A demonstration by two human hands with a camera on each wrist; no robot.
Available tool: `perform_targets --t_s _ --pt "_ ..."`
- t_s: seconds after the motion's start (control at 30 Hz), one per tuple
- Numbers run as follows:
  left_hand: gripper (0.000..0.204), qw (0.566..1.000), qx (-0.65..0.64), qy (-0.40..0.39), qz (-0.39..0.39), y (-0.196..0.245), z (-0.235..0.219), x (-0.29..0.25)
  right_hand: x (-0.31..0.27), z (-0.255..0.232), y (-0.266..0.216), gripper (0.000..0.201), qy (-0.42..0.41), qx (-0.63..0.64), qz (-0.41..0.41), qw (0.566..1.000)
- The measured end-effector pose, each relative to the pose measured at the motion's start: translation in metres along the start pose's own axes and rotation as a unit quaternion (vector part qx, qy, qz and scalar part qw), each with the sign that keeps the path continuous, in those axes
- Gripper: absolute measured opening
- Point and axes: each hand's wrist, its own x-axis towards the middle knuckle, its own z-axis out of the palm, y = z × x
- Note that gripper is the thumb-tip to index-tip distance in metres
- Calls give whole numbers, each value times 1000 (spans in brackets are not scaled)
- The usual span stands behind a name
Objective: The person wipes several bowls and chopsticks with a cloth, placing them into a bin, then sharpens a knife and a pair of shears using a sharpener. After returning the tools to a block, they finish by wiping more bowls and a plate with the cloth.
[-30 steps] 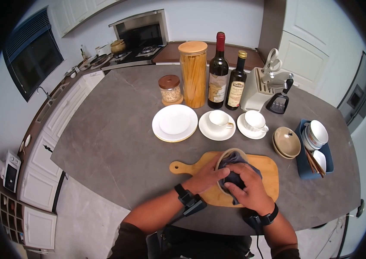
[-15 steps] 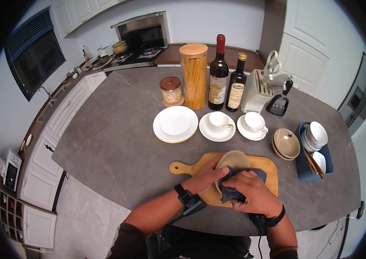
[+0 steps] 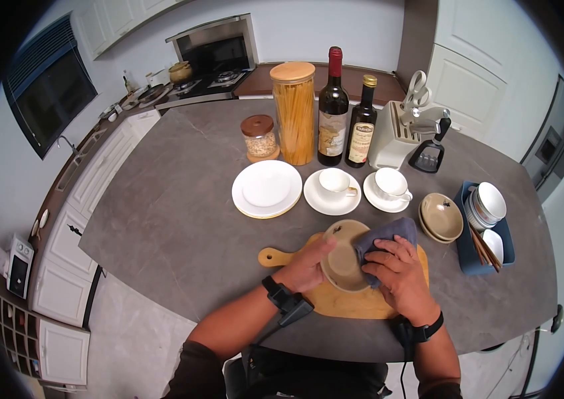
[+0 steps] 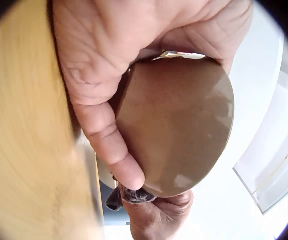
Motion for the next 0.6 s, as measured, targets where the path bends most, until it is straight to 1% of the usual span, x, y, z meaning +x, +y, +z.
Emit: perform_targets --t_s 0.1,0.17,0.27,0.3,0.33,0.37,0.4,0.43,0.47,0.53,0.6 --pt "76 1000 2 2 2 1 2 -1 1 0 -1 38 -7 23 -3 1000" --pt "79 1000 16 24 5 1 4 -3 2 -2 -4 37 -13 40 -6 999" --pt "76 999 6 23 30 -2 4 -4 4 -3 -9 40 -29 33 -22 999" --pt "76 999 5 24 31 -6 4 -3 4 -2 -12 44 -35 39 -24 998" --pt "80 995 56 45 64 -10 5 -2 3 0 -15 48 -42 45 -26 998" --pt "86 987 107 66 96 -13 5 -2 3 2 -19 48 -44 45 -25 998" --pt "86 988 105 66 95 -14 6 -2 3 6 -25 52 -44 73 -10 996" --pt "90 976 169 64 122 -13 6 -2 2 10 -29 57 -43 100 4 994" --pt "94 959 233 61 149 -11 7 -1 0 14 -31 57 -43 100 4 994" --pt "94 955 242 59 158 -10 10 -1 -2 24 -34 61 -16 124 20 992" --pt "95 952 251 56 167 -10 10 -1 0 25 -37 61 -9 122 18 992"
